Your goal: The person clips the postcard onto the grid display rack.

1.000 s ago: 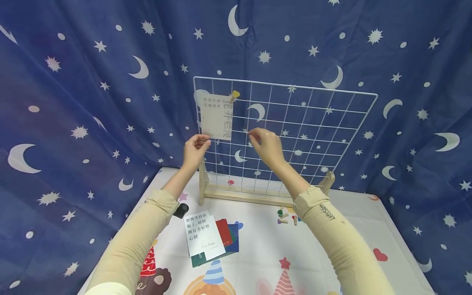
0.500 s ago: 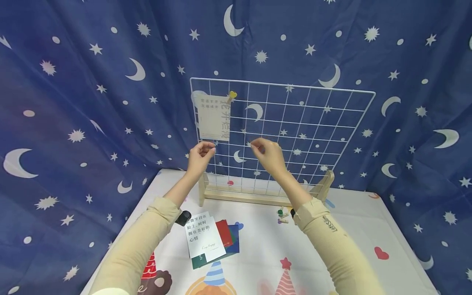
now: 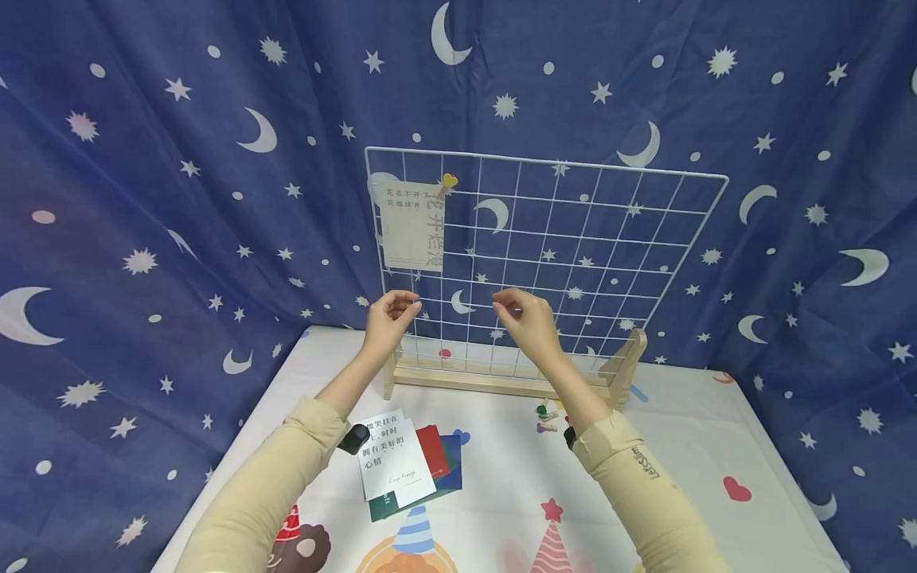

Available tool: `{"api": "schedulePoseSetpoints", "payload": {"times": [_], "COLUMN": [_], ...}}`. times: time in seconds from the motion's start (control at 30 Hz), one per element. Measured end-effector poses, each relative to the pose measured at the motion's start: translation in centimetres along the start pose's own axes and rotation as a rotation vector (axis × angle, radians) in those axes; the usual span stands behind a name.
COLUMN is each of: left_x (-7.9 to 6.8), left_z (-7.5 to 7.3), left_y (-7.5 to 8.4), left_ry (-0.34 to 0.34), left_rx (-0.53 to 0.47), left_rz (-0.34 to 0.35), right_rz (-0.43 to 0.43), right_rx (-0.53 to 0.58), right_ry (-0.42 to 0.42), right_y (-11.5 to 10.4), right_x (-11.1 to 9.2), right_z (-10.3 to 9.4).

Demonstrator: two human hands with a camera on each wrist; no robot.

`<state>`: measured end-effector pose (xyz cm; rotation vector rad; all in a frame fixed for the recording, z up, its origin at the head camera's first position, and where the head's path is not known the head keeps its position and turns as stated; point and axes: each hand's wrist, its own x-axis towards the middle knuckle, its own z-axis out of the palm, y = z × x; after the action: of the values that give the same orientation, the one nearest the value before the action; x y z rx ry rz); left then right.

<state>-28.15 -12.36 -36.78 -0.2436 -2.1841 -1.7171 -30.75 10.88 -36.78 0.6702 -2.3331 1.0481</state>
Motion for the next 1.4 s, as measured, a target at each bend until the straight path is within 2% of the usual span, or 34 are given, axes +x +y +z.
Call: {"api": "schedulePoseSetpoints", "payload": {"times": [0.27, 0.5, 0.57, 0.67, 0.83, 1.0, 1.07, 1.23, 1.4], "left_x": [-0.8, -0.5, -0.7, -1.1, -2.0, -3.5, -3.9, -4.3, -5.2], "left_z": [0.2, 0.8, 0.7, 0.7, 0.6, 0.0, -0.2, -0.6, -1.4], "left_y": [-0.9, -4.4, -4.7, -4.9, -5.3, -3.5, -3.9, -6.8, -7.5], "left_ry": [-0.033, -0.07, -0.08, -0.096, -0.123, -0.168, -0.17, -0.172, -0.236], "left_rx": [0.02, 0.039, 0.043, 0.04, 0.062, 0.064, 0.073, 0.115, 0.144], "left_rz": [-0.021, -0.007, 0.007, 0.024, -0.002, -0.034, -0.034, -0.002, -0.013], "right_rz": [0.026, 0.041, 0.045, 0.06, 0.087, 0.095, 0.098, 0.102, 0.09], "right_rx": [0.001, 0.002, 0.001, 0.005, -0.005, -0.023, -0.03, -0.045, -0.064], "right_ry": [0.002, -0.012, -0.014, -0.018, -0.036, -0.036, -0.037, -0.039, -0.067], "right_y": [0.6, 1.0, 1.2, 1.6, 2.2, 2.4, 2.5, 2.8, 3.5], "right_x": [-1.2, -2.5, -2.9, -3.7, -5.2, -6.5, -7.1, -8.3, -9.2], "right_z": [0.1, 0.0, 0.0, -0.1, -0.2, -0.3, -0.3, -0.6, -1.5]}}
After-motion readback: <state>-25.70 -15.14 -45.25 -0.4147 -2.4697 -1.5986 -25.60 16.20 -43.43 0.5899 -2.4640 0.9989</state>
